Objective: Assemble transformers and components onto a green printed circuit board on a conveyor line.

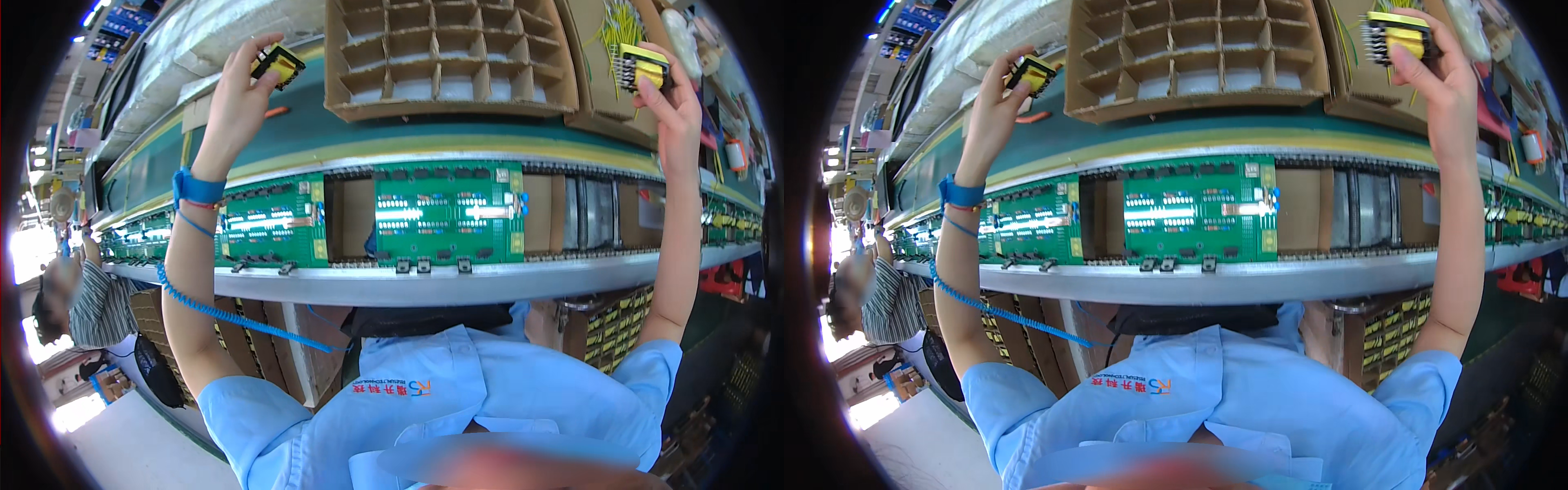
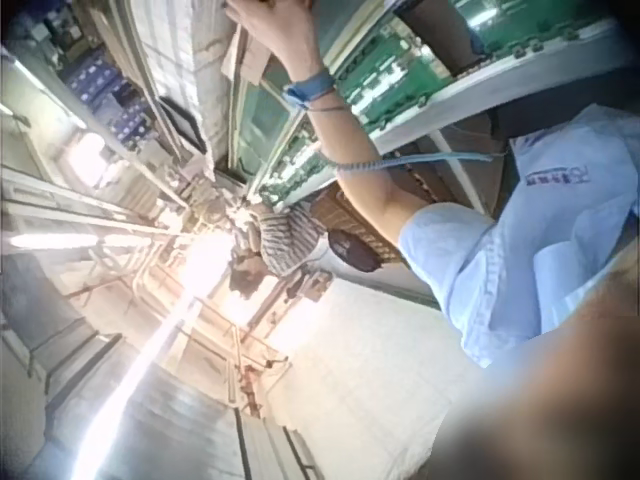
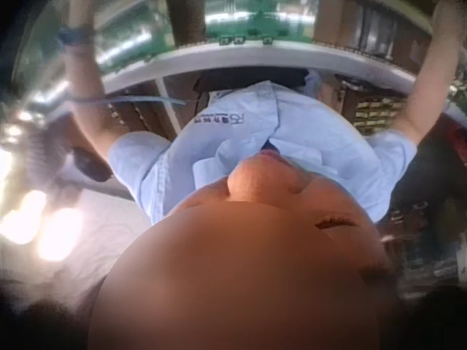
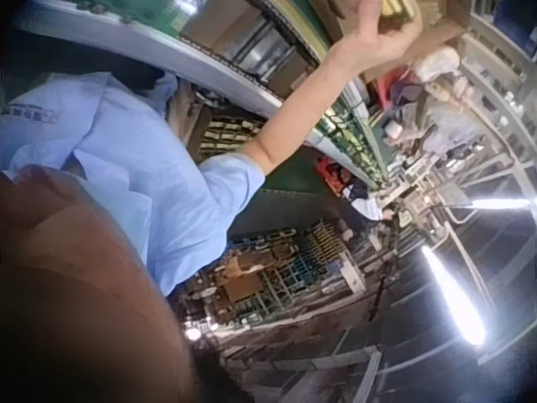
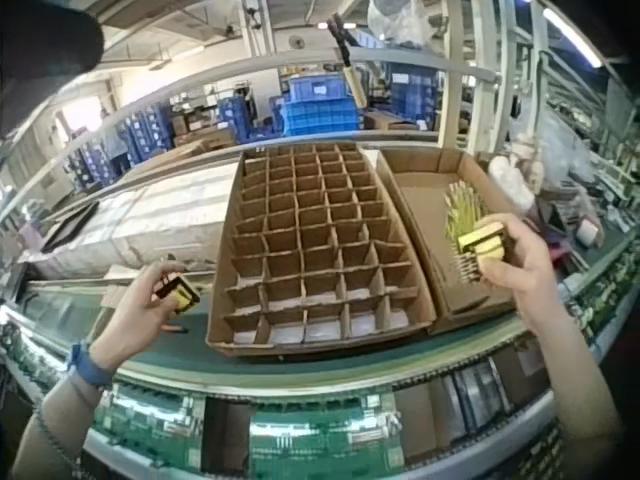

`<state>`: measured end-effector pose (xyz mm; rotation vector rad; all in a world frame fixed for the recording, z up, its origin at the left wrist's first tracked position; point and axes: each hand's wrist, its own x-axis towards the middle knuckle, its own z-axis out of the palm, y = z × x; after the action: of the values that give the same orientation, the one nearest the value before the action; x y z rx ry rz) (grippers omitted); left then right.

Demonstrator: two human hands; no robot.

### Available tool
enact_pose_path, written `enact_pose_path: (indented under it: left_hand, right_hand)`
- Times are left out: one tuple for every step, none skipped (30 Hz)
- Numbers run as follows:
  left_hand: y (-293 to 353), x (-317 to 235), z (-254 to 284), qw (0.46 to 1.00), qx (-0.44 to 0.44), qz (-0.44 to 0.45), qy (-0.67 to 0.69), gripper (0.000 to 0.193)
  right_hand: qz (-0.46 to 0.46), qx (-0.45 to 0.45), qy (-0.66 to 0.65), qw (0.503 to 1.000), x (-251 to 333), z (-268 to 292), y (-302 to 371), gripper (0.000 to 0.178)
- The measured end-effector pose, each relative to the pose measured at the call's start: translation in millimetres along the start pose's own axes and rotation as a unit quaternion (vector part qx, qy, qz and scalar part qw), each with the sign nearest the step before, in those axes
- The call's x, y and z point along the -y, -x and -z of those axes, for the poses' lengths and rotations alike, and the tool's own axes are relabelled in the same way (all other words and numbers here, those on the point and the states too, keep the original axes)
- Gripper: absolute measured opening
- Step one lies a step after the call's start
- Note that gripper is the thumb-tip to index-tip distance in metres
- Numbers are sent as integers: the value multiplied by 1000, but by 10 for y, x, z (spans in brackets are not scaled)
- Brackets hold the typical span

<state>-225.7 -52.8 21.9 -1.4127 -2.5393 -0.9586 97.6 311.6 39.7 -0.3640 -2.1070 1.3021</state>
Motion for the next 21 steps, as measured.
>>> enact_pose_path:
  left_hand:
    - [46,-17,-80,1000,6,1,7,43]
    - [86,-55,-178,998,34,49,15,42]
    - [106,-81,-249,994,60,94,24,42]
    - [113,-34,-308,998,57,35,-19,42]
    - [120,-10,-346,998,59,35,-13,42]
    - [120,19,-401,997,69,-2,-36,42]
    - [132,8,-430,994,79,-39,-61,42]
    - [131,-20,-453,994,72,-31,-80,44]
    - [129,-34,-466,994,71,-28,-77,44]
    - [122,-31,-479,990,62,-39,-123,44]
    - [118,-9,-493,983,52,-49,-170,45]
    - [106,-12,-505,977,36,-63,-201,42]
    - [127,-18,-488,977,36,-59,-200,42]
    - [135,-29,-456,977,44,-43,-203,40]
    - [134,-78,-434,977,53,-27,-205,37]
    - [182,-133,-406,974,9,-40,-222,34]
    - [211,-132,-343,974,11,-38,-221,34]
    - [236,-111,-258,980,-30,-23,-195,36]
    - [247,-118,-185,983,-71,-8,-166,37]
    - [261,-161,-100,986,-67,60,-139,39]
    - [286,-87,-9,991,-84,63,-84,40]
  right_hand:
    - [-2,37,-4,999,94,-81,127,37]
    - [-31,47,-34,998,204,-248,289,39]
    - [-33,96,-60,993,219,-323,408,41]
    - [-37,115,-91,988,255,-458,517,42]
    - [-60,153,-105,981,267,-547,604,42]
    - [-92,189,-118,971,280,-630,662,43]
    - [-111,207,-129,963,270,-711,717,43]
    - [-125,228,-124,958,250,-783,751,43]
    - [-138,251,-119,951,221,-844,765,43]
    - [-140,254,-117,950,191,-894,775,43]
    - [-169,277,-109,940,161,-941,778,45]
    - [-198,300,-102,928,143,-973,776,48]
    - [-199,303,-101,926,132,-984,763,48]
    - [-195,308,-90,927,119,-985,750,47]
    - [-192,310,-79,928,97,-983,747,47]
    - [-167,298,-66,937,77,-987,761,47]
    - [-169,300,-66,937,73,-998,767,47]
    - [-157,295,-71,940,80,-1008,789,44]
    - [-147,289,-75,943,76,-1011,803,42]
    - [-150,290,-74,942,70,-1015,817,42]
    - [-137,293,-55,944,75,-1024,821,41]
